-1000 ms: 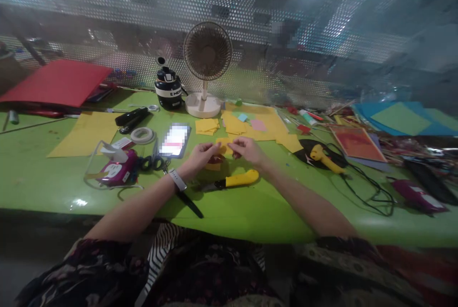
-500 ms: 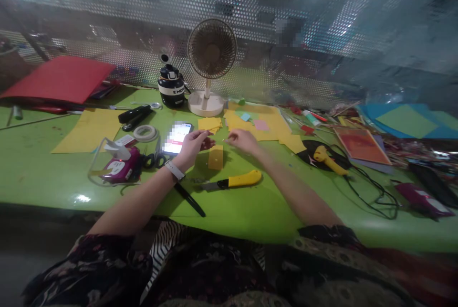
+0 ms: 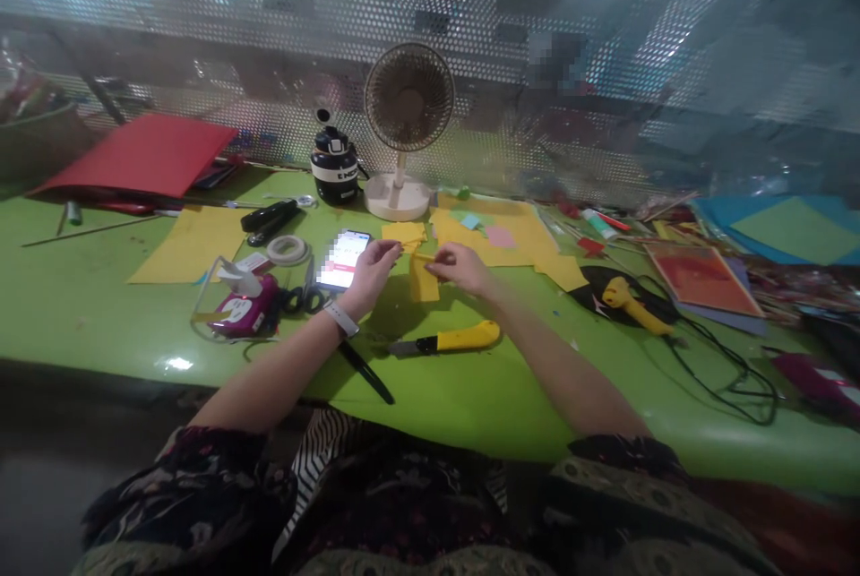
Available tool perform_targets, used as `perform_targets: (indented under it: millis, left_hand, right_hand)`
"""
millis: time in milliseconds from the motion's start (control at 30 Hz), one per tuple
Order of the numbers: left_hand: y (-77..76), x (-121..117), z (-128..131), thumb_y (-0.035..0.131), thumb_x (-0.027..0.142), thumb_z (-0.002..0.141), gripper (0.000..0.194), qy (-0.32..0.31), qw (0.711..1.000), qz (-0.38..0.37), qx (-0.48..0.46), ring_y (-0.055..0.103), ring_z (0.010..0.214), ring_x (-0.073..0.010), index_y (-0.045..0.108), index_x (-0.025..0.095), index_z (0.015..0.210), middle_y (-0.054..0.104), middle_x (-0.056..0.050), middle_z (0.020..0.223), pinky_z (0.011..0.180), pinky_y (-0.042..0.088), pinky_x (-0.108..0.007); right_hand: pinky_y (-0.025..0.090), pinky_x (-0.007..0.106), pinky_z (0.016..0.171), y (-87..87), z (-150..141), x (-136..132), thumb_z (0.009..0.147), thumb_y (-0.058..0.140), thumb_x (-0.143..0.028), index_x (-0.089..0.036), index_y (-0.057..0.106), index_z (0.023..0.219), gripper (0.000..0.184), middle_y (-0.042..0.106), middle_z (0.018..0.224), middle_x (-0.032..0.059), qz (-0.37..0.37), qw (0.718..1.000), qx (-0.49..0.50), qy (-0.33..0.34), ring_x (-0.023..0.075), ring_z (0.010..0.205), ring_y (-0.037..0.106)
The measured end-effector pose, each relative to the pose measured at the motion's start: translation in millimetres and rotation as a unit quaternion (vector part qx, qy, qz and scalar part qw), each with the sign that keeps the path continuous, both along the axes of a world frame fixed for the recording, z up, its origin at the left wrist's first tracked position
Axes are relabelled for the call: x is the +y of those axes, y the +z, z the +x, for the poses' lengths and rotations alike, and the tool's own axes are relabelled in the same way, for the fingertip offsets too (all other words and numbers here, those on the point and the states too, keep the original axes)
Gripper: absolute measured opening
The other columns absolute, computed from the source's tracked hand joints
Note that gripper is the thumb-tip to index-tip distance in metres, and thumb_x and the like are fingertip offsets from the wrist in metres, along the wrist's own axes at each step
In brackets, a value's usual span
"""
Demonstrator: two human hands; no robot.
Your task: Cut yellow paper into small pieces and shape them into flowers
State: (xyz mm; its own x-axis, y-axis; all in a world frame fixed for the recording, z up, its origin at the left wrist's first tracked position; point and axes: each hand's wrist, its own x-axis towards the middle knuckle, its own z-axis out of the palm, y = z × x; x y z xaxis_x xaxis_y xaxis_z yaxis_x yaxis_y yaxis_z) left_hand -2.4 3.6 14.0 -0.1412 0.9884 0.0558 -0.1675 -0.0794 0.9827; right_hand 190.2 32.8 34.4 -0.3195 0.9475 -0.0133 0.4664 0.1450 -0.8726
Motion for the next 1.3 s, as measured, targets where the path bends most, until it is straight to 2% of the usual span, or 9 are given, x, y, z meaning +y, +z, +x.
perform_targets:
  millis: [67, 167, 267, 367, 467, 667, 933, 1033, 1300]
  left_hand:
    - [1.6, -2, 0, 0.073, 0.048, 0.076, 0.039, -0.012, 0.999, -0.027, 0.014, 0.064, 0.101, -0.0213, 0.067, 0.017, 0.098, 0.069, -0.011, 0.109, 0.085, 0.050, -0.033]
    - [3.8, -6, 2, 0.070, 0.057, 0.076, 0.045, -0.133, 0.986, -0.096, -0.008, 0.066, 0.085, -0.0217, 0.069, 0.014, 0.090, 0.071, -0.012, 0.094, 0.073, 0.053, -0.033]
    - [3.4, -9, 6, 0.076, 0.047, 0.075, 0.034, -0.149, 0.985, -0.080, -0.045, 0.063, 0.066, -0.0155, 0.070, 0.015, 0.085, 0.070, -0.005, 0.079, 0.061, 0.052, -0.028]
    - [0.6, -9, 7, 0.078, 0.040, 0.075, 0.030, -0.128, 0.981, -0.100, -0.106, 0.062, 0.063, -0.0134, 0.069, 0.015, 0.089, 0.069, -0.004, 0.078, 0.058, 0.051, -0.025]
    - [-3.1, -6, 6, 0.076, 0.039, 0.078, 0.031, -0.151, 0.968, -0.118, -0.162, 0.065, 0.069, -0.0142, 0.068, 0.015, 0.095, 0.070, -0.007, 0.084, 0.061, 0.052, -0.025]
    - [2.4, -13, 11, 0.069, 0.034, 0.085, 0.024, -0.202, 0.950, -0.117, -0.206, 0.066, 0.082, -0.0163, 0.067, 0.012, 0.095, 0.070, -0.010, 0.095, 0.068, 0.054, -0.025]
    - [9.9, -20, 15, 0.066, 0.035, 0.087, 0.023, -0.213, 0.943, -0.100, -0.236, 0.067, 0.082, -0.0150, 0.068, 0.013, 0.095, 0.072, -0.008, 0.096, 0.083, 0.056, -0.030]
    - [12.4, -26, 17, 0.064, 0.048, 0.087, 0.036, -0.246, 0.936, -0.091, -0.234, 0.068, 0.082, -0.0162, 0.069, 0.014, 0.095, 0.073, -0.010, 0.096, 0.086, 0.055, -0.034]
    - [12.7, -32, 19, 0.081, 0.023, 0.072, 0.021, -0.258, 0.952, -0.042, -0.161, 0.068, 0.085, -0.0125, 0.071, 0.014, 0.088, 0.073, -0.005, 0.094, 0.093, 0.051, -0.033]
  right_hand:
    - [0.051, 0.027, 0.062, 7.0, -1, -5, 0.076, 0.073, -0.028, -0.018, 0.056, 0.098, 0.029, 0.061, 0.065, -0.0039, -0.017, 0.996, 0.083, -0.014, 0.0132, 0.060, 0.060]
    - [0.054, 0.027, 0.062, 11.3, -8, -16, 0.074, 0.076, -0.029, -0.019, 0.051, 0.125, 0.058, 0.062, 0.065, -0.0062, 0.005, 0.991, 0.135, -0.024, 0.0124, 0.059, 0.061]
    - [0.057, 0.029, 0.064, 10.9, -14, -29, 0.077, 0.073, -0.029, -0.018, 0.042, 0.141, 0.072, 0.063, 0.064, -0.0056, -0.009, 0.991, 0.129, 0.016, 0.0139, 0.059, 0.064]
    - [0.059, 0.034, 0.073, 11.0, -10, -41, 0.086, 0.061, -0.030, -0.022, 0.040, 0.147, 0.065, 0.070, 0.079, -0.0002, 0.046, 0.994, 0.079, 0.067, 0.0157, 0.069, 0.068]
    - [0.058, 0.036, 0.074, 10.8, 1, -50, 0.088, 0.056, -0.024, -0.030, 0.047, 0.144, 0.056, 0.070, 0.098, 0.0038, 0.215, 0.972, -0.049, 0.086, 0.0175, 0.077, 0.065]
    - [0.051, 0.035, 0.070, 5.1, 3, -60, 0.093, 0.056, -0.025, -0.025, 0.075, 0.102, 0.021, 0.066, 0.089, 0.0081, 0.390, 0.901, -0.147, 0.118, 0.0212, 0.082, 0.059]
    - [0.051, 0.031, 0.063, 4.5, 0, -62, 0.089, 0.059, -0.051, -0.020, 0.065, 0.082, 0.033, 0.064, 0.076, 0.0037, 0.209, 0.976, 0.051, -0.011, 0.0163, 0.066, 0.058]
    - [0.053, 0.030, 0.059, 4.1, 1, -60, 0.084, 0.064, -0.056, -0.020, 0.061, 0.081, 0.035, 0.063, 0.071, 0.0012, 0.145, 0.982, 0.109, -0.052, 0.0149, 0.061, 0.059]
    - [0.058, 0.029, 0.057, 6.1, -1, -60, 0.072, 0.073, -0.058, -0.021, 0.055, 0.082, 0.042, 0.063, 0.073, 0.0007, 0.102, 0.981, 0.146, -0.077, 0.0141, 0.063, 0.061]
